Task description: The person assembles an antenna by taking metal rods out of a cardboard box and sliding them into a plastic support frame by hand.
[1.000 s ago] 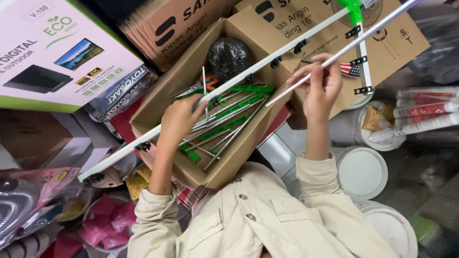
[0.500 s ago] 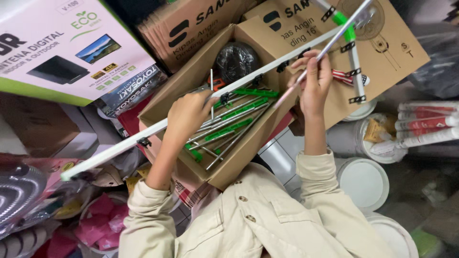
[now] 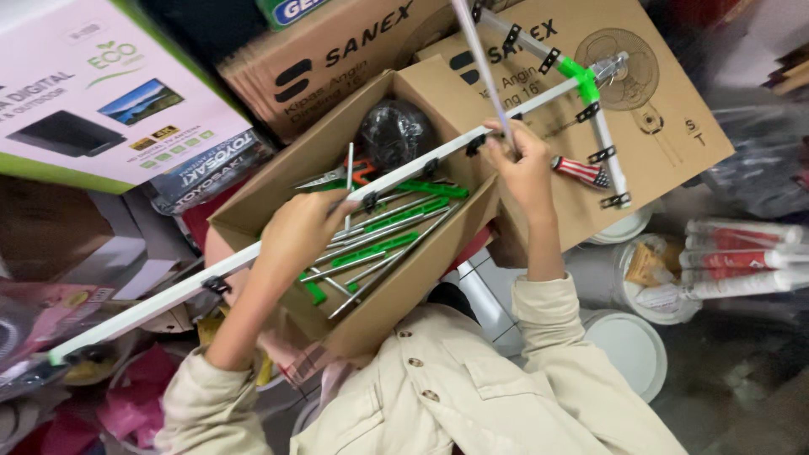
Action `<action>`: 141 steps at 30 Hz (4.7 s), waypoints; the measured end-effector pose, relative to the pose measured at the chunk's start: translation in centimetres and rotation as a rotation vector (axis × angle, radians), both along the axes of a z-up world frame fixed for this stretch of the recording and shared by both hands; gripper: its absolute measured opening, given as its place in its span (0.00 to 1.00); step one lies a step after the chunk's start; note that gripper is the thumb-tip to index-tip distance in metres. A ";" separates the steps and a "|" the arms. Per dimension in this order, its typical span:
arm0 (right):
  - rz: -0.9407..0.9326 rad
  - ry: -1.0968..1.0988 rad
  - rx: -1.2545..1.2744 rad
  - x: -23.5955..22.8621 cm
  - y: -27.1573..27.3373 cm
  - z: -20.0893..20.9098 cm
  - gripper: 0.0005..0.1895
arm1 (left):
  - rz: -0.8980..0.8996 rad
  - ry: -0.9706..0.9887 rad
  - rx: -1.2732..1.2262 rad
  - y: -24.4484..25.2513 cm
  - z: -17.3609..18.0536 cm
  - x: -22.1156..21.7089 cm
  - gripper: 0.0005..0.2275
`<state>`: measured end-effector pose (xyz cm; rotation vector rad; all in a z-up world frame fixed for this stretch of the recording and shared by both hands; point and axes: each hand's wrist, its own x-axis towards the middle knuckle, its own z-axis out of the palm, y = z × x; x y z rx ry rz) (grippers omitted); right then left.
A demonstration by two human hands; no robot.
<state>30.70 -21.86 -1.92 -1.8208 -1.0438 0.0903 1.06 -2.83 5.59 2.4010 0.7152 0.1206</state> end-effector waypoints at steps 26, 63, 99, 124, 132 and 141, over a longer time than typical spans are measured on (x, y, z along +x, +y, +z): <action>0.177 -0.070 0.050 13.7 -5.6 -4.2 0.17 | 0.187 -0.050 0.019 -11.6 -0.4 10.8 0.13; 0.155 0.099 0.109 17.3 -4.4 -6.5 0.14 | 0.859 -1.356 -0.643 -15.1 -7.2 -1.1 0.27; 0.467 0.827 0.315 -14.1 -4.7 -1.8 0.13 | 0.562 -0.945 -1.009 -13.2 -7.1 -0.3 0.19; 0.305 0.837 0.282 -17.2 -2.9 -1.9 0.10 | 0.398 -1.036 -0.970 -10.8 -5.1 1.8 0.14; 0.365 0.913 0.291 -17.0 -1.9 -0.2 0.11 | 0.376 -1.016 -0.926 -10.5 -5.1 1.7 0.16; 0.352 0.934 0.201 -16.8 -2.0 -1.1 0.22 | 0.458 -0.901 -1.098 -10.5 -4.9 1.8 0.22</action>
